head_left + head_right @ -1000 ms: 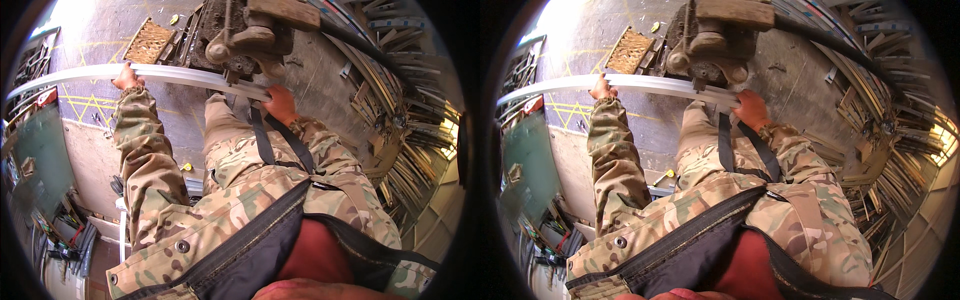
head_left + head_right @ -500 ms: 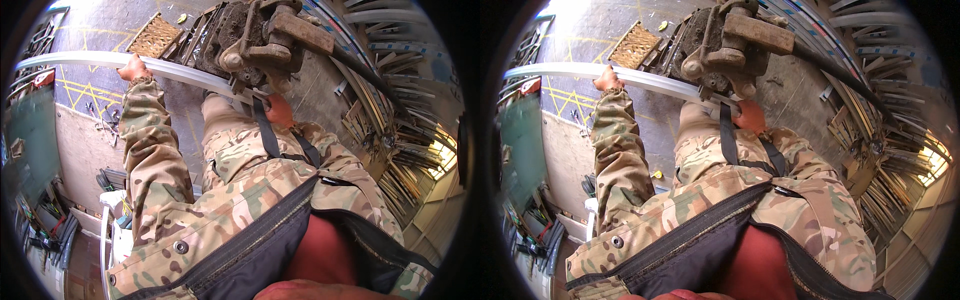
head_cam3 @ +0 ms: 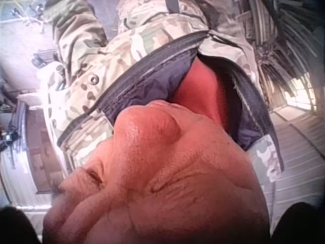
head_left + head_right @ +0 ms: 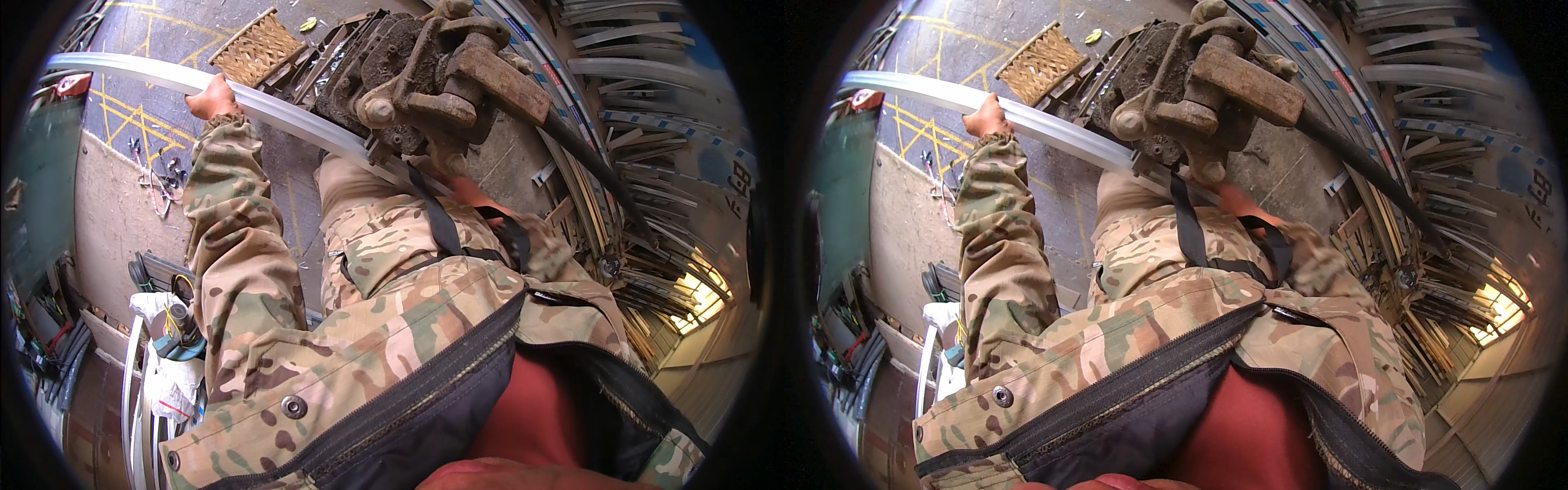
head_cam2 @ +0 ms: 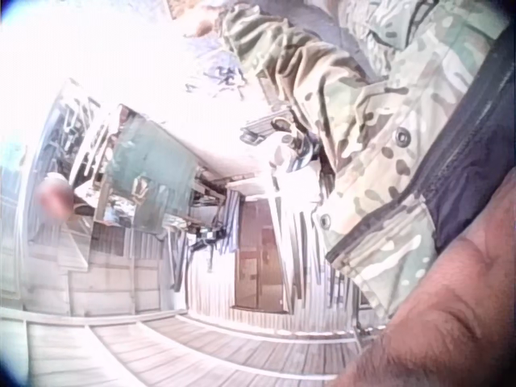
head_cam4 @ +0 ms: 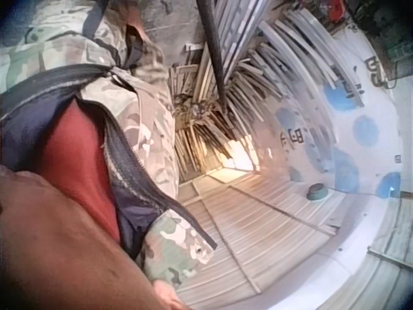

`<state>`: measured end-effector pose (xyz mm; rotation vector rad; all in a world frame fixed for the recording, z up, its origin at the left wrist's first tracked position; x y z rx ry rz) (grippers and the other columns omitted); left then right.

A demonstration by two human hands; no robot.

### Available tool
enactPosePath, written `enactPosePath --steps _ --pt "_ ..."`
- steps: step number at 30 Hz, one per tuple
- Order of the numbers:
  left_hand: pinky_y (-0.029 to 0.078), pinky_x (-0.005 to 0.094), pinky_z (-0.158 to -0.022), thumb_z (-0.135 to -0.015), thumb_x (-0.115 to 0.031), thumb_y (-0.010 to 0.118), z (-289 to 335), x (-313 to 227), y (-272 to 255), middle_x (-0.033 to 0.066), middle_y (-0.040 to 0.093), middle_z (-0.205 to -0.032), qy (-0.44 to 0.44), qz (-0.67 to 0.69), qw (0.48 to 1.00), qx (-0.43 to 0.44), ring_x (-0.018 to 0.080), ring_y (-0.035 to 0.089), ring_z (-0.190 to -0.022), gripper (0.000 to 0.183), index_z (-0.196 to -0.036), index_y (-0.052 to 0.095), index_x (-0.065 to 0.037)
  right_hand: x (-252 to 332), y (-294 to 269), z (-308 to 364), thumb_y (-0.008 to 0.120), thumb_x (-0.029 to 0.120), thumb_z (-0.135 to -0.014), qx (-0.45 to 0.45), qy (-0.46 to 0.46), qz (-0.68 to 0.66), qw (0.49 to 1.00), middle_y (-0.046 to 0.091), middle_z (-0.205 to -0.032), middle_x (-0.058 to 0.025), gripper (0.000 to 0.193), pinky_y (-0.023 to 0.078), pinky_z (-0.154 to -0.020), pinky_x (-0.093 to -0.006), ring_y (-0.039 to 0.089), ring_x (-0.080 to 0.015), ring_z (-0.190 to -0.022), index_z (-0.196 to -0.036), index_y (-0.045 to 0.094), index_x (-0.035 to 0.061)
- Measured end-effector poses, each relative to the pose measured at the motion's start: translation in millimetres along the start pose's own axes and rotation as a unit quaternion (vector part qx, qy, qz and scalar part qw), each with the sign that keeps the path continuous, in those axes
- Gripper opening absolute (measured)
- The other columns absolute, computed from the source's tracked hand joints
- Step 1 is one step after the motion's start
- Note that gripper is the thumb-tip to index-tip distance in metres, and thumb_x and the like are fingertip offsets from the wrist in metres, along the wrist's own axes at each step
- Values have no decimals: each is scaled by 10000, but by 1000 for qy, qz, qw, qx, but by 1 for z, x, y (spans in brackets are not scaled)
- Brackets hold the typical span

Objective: The person walks from an office area into a workshop, picks up long metal profiles, and uses a manual hacksaw to cut them into shorter pieces. The person repeats the cutting process on multiple profiles and stacks the cut pieces.

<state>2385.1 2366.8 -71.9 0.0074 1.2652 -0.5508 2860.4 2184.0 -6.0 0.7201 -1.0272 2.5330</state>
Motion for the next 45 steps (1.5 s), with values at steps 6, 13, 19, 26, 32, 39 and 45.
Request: enactPosePath --steps 6,13,19,26,32,39,45 --pt "548 423 -732 -665 -42 773 6 1 -10 210 640 -1031 -28 -17 999 -15 304 660 -880 511 -1096 536 97 89 -186 162 614 -11 -724 -370 -208 190 885 620 -830 -96 192 489 -718 -360 599 -250 -765 -914 625 12" --pt "538 394 -763 -643 -33 759 7 5 -8 214 644 -1014 6 15 1000 -1 301 663 -872 516 -1086 532 102 31 -278 169 730 214 -750 -192 305 269 893 626 -872 -188 341 472 -716 -395 608 -347 -799 -1008 616 23" --pt "542 384 -787 -609 -49 762 -2 10 -7 222 656 -1007 21 -9 1000 0 325 677 -875 503 -1042 558 105 51 -325 216 724 176 -736 -182 238 363 882 603 -762 -172 232 463 -636 -377 596 -319 -680 -867 608 24" --pt "557 414 -753 -651 -13 760 -1 12 -10 215 651 -1027 5 -25 1000 0 312 673 -880 498 -1085 545 103 174 -388 243 678 73 -732 -250 199 492 810 542 -751 -161 185 446 -639 -376 547 -332 -682 -859 549 38" --pt "547 404 -774 -624 -15 767 2 15 -9 218 651 -1016 -10 -5 1000 -25 313 669 -891 507 -1064 542 98 224 -391 241 665 54 -735 -239 243 553 761 522 -731 -181 163 443 -626 -369 530 -356 -665 -842 544 34" --pt "533 378 -836 -601 -43 780 -4 21 -6 225 658 -996 -15 27 1000 -6 332 672 -904 500 -1030 558 86 179 -345 260 710 144 -725 -180 277 428 841 558 -680 -158 216 445 -606 -348 527 -221 -610 -826 583 1" --pt "534 361 -801 -584 -52 786 -1 13 -9 214 668 -964 4 -19 1000 -17 316 680 -866 507 -1015 556 84 117 -226 273 705 151 -735 -127 338 154 920 510 -635 -34 219 404 -570 -297 432 -106 -616 -785 576 -19"
Point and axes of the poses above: each hand's wrist, its own z-axis away from the middle knuckle, its own y-axis out of the palm, x = y × z, the point moved 1 cm from there along -z, towards the middle knuckle
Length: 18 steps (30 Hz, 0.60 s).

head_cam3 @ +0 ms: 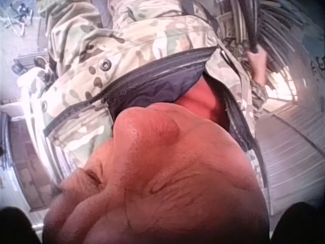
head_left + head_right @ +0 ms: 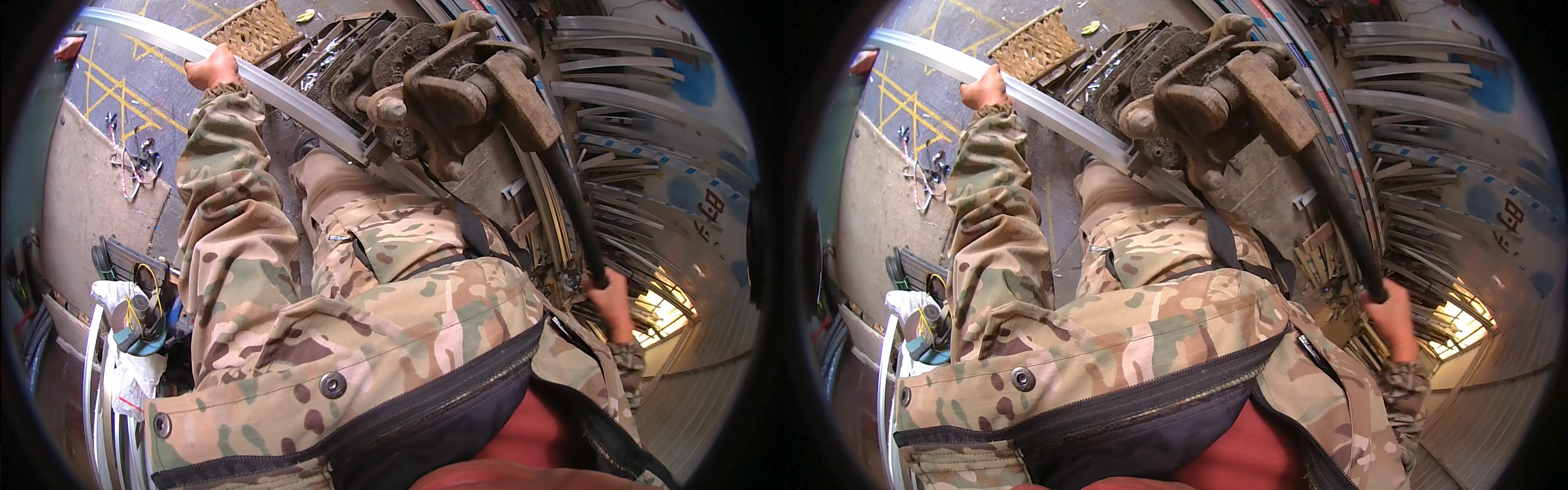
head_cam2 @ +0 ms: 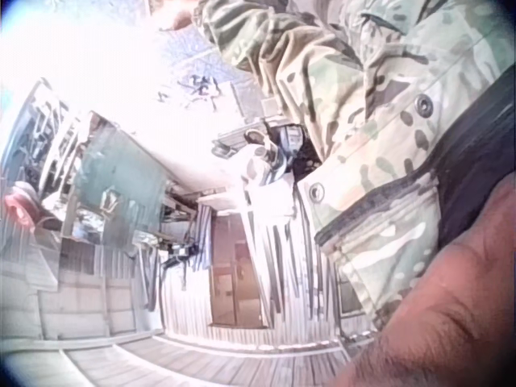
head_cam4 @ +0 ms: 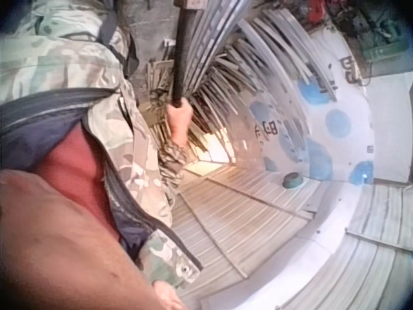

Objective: The person walks from an office area into a workshop, picks up long metal profiles, and uses a manual hacksaw to cut them into shorter pieces. The person repeats the cutting process on multiple profiles and stacks the cut pieces.

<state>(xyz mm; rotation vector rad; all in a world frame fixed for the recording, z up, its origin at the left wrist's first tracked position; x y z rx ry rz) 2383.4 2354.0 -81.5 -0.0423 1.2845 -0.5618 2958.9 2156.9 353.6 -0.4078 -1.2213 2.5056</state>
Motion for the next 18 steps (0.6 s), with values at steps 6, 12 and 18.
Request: enactPosePath --steps 6,12,18 --pt "539 380 -802 -579 -36 774 5 -5 -2 217 666 -962 -21 15 1000 2 326 678 -855 512 -1022 548 87 -1 45 39 681 146 -727 6 -65 -82 994 446 -613 -11 222 379 -556 -274 409 -93 -609 -740 539 -24" --pt "531 383 -807 -595 -46 754 7 -3 2 220 663 -985 -41 22 999 5 330 670 -890 485 -1020 562 85 -5 123 1 695 172 -752 -44 -96 -138 985 482 -597 -89 237 400 -556 -309 423 -115 -604 -772 561 -22" --pt "519 391 -813 -570 -70 775 9 -3 3 216 664 -986 -17 23 999 19 336 670 -898 511 -1015 576 87 -7 105 5 718 178 -748 4 4 -76 997 597 -673 -89 250 443 -596 -323 499 -146 -616 -862 625 -24"
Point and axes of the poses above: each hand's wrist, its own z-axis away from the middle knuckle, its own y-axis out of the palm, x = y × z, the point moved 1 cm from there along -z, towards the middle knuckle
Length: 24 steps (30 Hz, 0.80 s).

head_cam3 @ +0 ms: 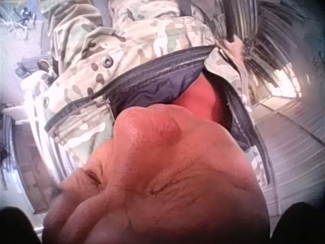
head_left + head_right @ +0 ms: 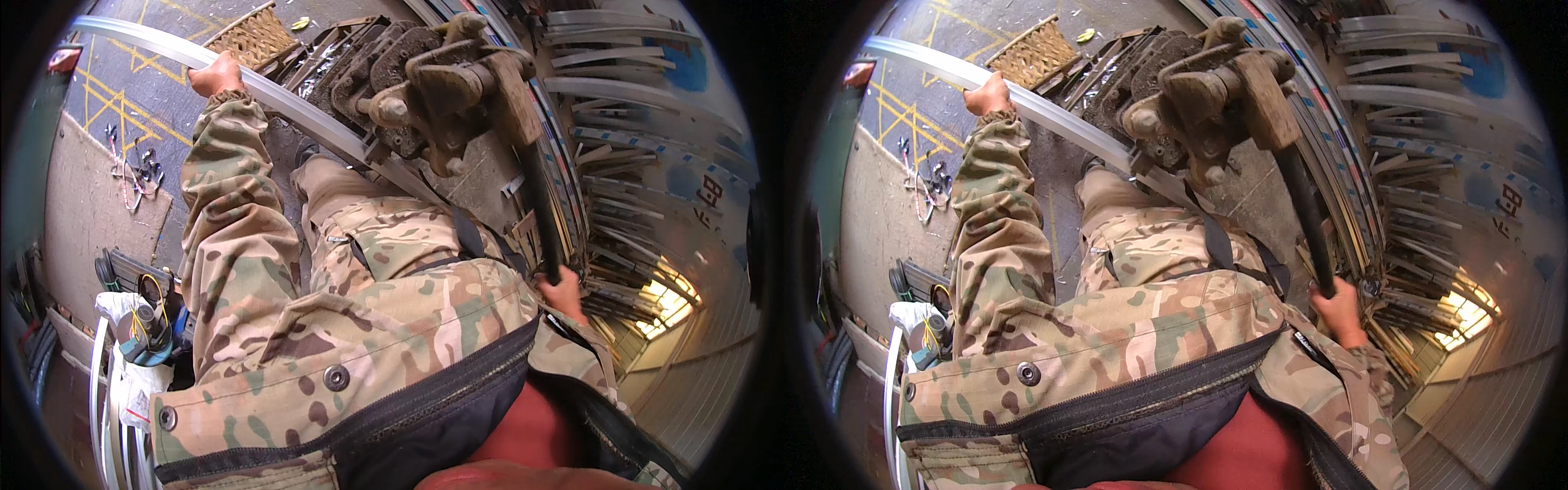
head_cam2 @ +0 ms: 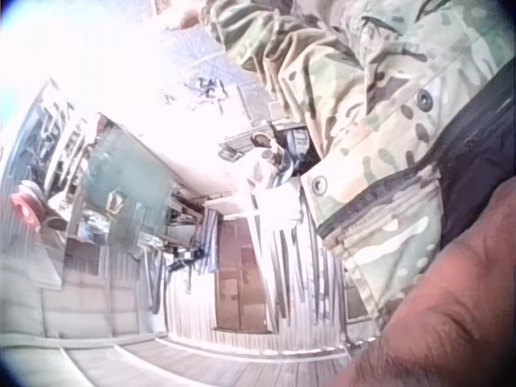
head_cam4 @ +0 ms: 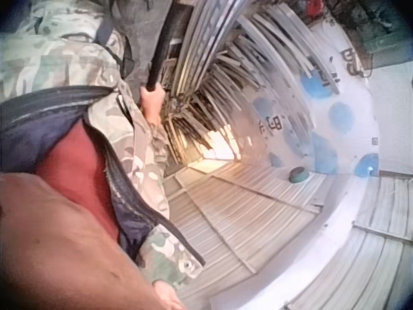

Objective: The person walks from an office area into a workshop, picks up long metal profiles, and uses a manual hacksaw to cut them into shorter pieces. The person repeats the cutting process on multiple profiles and stacks the cut pieces.

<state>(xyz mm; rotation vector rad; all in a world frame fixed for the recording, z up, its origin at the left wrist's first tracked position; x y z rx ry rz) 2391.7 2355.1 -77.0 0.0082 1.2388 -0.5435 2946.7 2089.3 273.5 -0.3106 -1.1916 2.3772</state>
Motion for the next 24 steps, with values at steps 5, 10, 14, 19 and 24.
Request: enactPosePath --steps 5,10,14,19,24 --pt "543 391 -760 -570 -50 767 1 6 4 225 662 -950 25 -18 1000 6 329 678 -835 530 -1032 556 100 60 -154 58 680 128 -698 -98 -1 153 983 649 -736 -113 274 458 -618 -312 562 -147 -661 -935 649 -7" --pt "543 397 -768 -595 -31 765 6 16 7 234 648 -998 -8 18 1000 9 327 670 -869 547 -1072 535 106 152 -245 73 684 68 -737 -248 -143 348 893 571 -685 -147 198 451 -613 -316 535 -196 -600 -912 604 21" --pt "536 396 -760 -607 18 745 14 26 7 231 636 -1000 -48 30 996 68 312 658 -870 533 -1084 523 101 165 -287 45 669 82 -740 -215 -94 373 898 533 -688 -174 190 441 -595 -327 516 -280 -592 -897 578 28" --pt "507 391 -833 -618 -26 768 23 38 0 192 660 -988 6 -66 997 41 298 659 -921 472 -1038 566 49 119 -287 10 659 80 -713 -228 -96 337 908 549 -722 -203 172 453 -627 -361 553 -379 -676 -850 567 31" --pt "509 408 -786 -552 -46 807 31 58 -18 172 664 -926 14 8 997 72 304 656 -858 510 -997 572 37 50 -233 -40 667 69 -695 -238 -95 250 934 600 -847 -207 244 465 -705 -388 593 -407 -839 -922 583 41"
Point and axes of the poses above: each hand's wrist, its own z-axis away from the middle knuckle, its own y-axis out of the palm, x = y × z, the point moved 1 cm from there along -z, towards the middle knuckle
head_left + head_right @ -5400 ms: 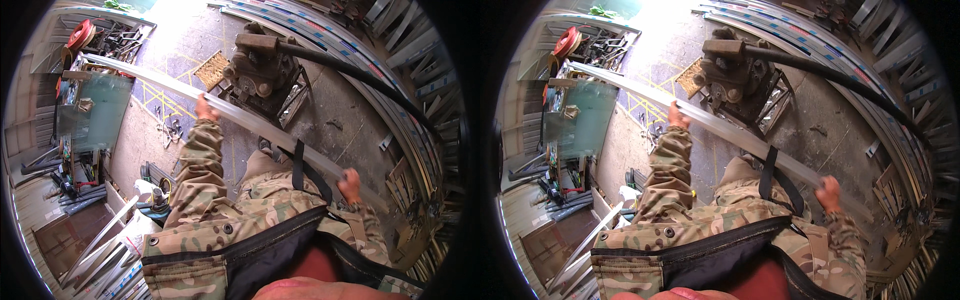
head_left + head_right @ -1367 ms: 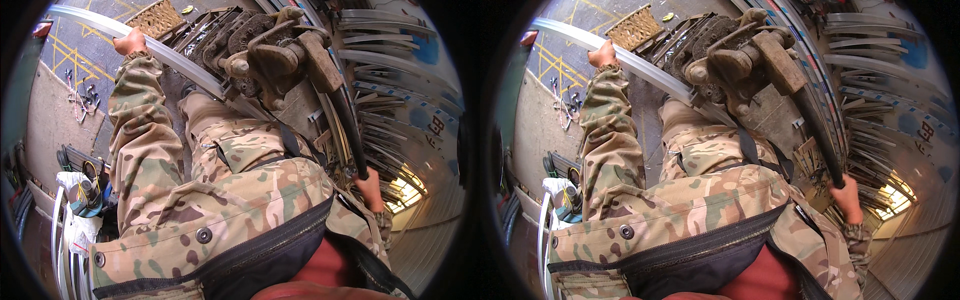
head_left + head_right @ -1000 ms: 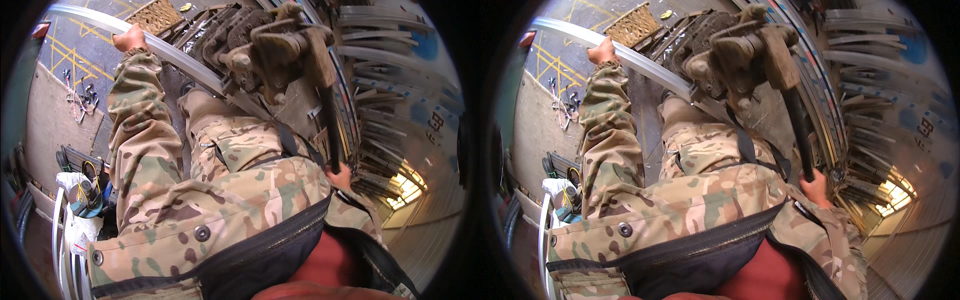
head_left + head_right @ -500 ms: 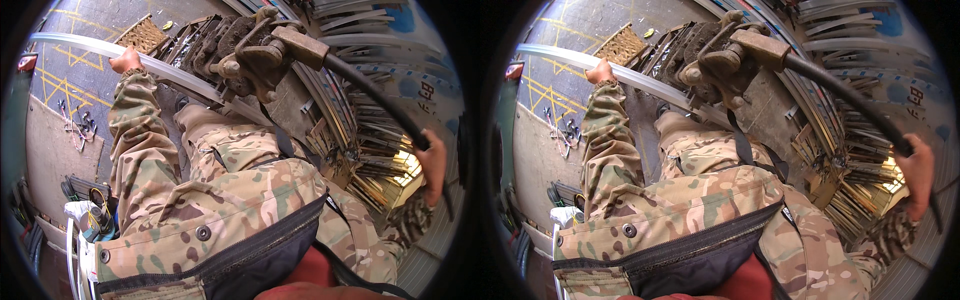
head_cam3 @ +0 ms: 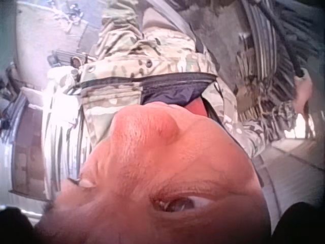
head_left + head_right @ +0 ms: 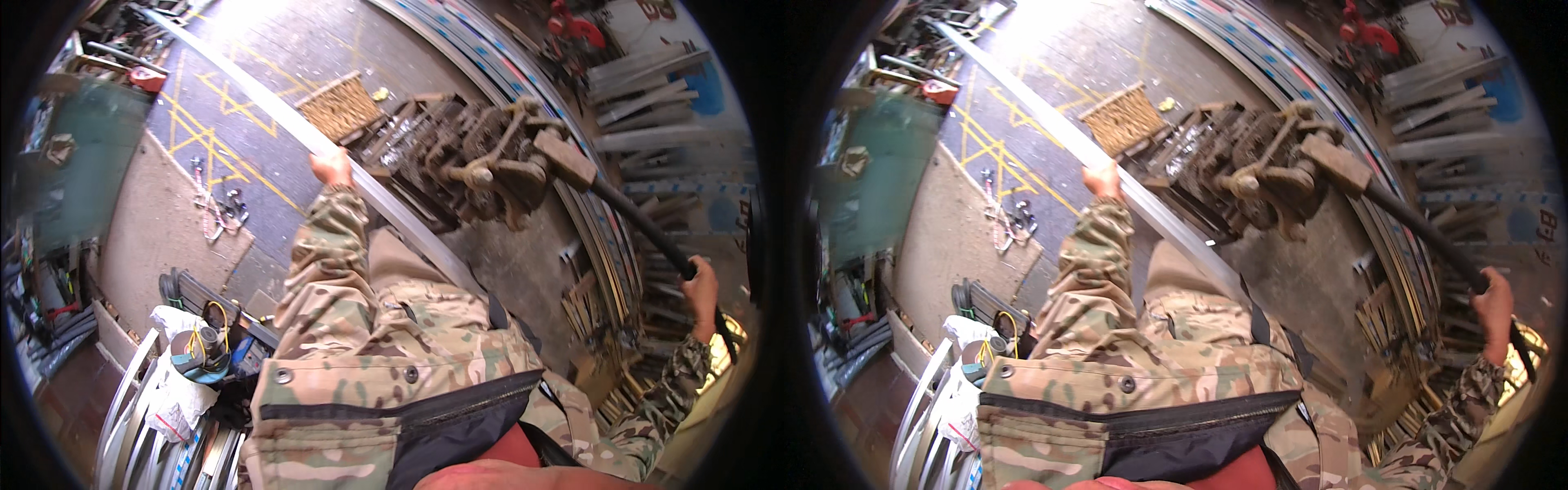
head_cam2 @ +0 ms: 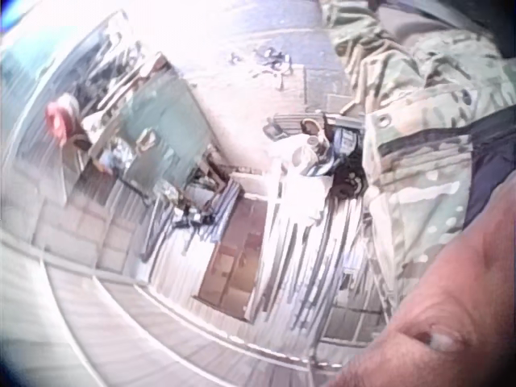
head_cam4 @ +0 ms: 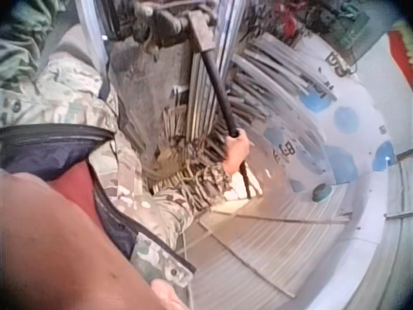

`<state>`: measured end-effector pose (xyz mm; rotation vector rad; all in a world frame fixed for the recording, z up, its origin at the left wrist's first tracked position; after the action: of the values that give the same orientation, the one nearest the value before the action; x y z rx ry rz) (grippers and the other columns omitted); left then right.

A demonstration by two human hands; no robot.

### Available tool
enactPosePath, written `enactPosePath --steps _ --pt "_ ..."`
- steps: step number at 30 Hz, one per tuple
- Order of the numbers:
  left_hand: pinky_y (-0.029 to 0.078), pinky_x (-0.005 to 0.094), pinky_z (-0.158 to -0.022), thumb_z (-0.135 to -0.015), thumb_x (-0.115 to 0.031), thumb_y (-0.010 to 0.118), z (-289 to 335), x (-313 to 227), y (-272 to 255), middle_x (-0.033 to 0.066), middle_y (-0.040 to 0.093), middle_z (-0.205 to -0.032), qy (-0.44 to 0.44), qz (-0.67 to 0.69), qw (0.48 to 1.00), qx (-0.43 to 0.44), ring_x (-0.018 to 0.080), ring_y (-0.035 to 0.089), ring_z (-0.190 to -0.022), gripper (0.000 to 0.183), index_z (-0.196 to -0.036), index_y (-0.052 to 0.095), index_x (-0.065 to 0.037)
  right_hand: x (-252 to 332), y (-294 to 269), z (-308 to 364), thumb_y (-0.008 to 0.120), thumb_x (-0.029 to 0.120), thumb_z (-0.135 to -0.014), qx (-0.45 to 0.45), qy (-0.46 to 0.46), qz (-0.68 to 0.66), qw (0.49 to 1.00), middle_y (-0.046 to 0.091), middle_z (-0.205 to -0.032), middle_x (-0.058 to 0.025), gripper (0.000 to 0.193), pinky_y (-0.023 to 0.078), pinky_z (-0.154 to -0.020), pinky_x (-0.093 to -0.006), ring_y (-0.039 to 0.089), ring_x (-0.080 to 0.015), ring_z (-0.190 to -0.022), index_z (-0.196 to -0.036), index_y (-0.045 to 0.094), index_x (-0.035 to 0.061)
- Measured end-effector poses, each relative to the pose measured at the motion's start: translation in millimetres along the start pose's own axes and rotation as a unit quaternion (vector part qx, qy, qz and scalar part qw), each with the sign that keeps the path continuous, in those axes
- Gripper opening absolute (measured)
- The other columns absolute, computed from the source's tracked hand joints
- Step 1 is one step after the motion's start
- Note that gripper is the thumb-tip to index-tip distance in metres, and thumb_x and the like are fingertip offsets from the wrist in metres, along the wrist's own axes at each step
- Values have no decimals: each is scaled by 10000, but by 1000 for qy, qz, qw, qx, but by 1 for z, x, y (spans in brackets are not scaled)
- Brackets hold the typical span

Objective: The person walks from an office area into a workshop, picks up long metal profiles, and uses a manual hacksaw to cut them into shorter pieces. The person repeats the cutting process on multiple profiles and stacks the cut pieces.

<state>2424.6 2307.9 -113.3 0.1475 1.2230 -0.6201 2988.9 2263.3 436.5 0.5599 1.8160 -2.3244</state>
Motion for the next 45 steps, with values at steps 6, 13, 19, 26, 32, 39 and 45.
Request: enactPosePath --steps 6,13,19,26,32,39,45 --pt "519 415 -794 -582 -111 802 32 16 -14 211 666 -909 40 -71 996 23 356 665 -853 502 -1000 573 46 -8 160 -7 713 71 -706 40 36 -115 992 635 -946 -210 372 475 -763 -429 615 -395 -923 -1062 610 42" --pt "519 401 -803 -601 -125 792 118 55 -26 185 673 -897 -53 -66 996 38 325 667 -844 472 -986 575 42 109 271 81 645 102 -746 -214 -100 -123 964 474 -1317 -228 597 354 -1044 -428 445 -383 -1222 -1299 459 -23" --pt "536 412 -731 -698 -84 697 208 61 -53 157 646 -953 -214 -27 964 154 259 641 -813 418 -1062 551 62 196 305 172 629 447 -812 199 -97 -338 915 491 -1342 -232 693 366 -1045 -416 459 -368 -1254 -1320 481 -1" --pt "534 429 -795 -810 -162 612 291 58 -131 149 631 -981 -503 121 781 350 274 628 -899 342 -1070 566 55 225 340 184 585 556 -841 416 -95 -457 780 658 -816 -117 652 464 -722 -384 582 -185 -793 -955 636 -84" --pt "468 420 -962 -920 -314 543 233 45 -142 127 618 -1156 -491 181 763 380 271 592 -1070 404 -1202 527 -25 249 318 188 575 528 -855 376 -101 -398 830 589 -647 -199 615 459 -634 -379 581 -183 -664 -835 626 -85" --pt "515 577 -836 -885 -509 544 5 35 -115 147 639 -1059 -479 346 767 252 349 634 -938 497 -1137 556 -81 274 230 267 562 498 -855 265 -119 -259 921 598 -813 -301 552 450 -688 -518 568 -484 -829 -763 596 -45" --pt "578 513 -657 -855 -424 661 3 -3 -127 191 631 -982 -446 179 864 150 319 669 -822 601 -1174 490 55 302 194 278 546 586 -837 370 -30 -230 899 583 -729 -244 597 396 -601 -490 539 -420 -679 -795 570 -9"
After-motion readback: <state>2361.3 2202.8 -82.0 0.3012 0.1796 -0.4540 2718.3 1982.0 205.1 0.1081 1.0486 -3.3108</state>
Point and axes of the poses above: each hand's wrist, its own z-axis away from the middle knuckle, its own y-axis out of the palm, x = y × z, the point moved 1 cm from there along -z, towards the middle knuckle
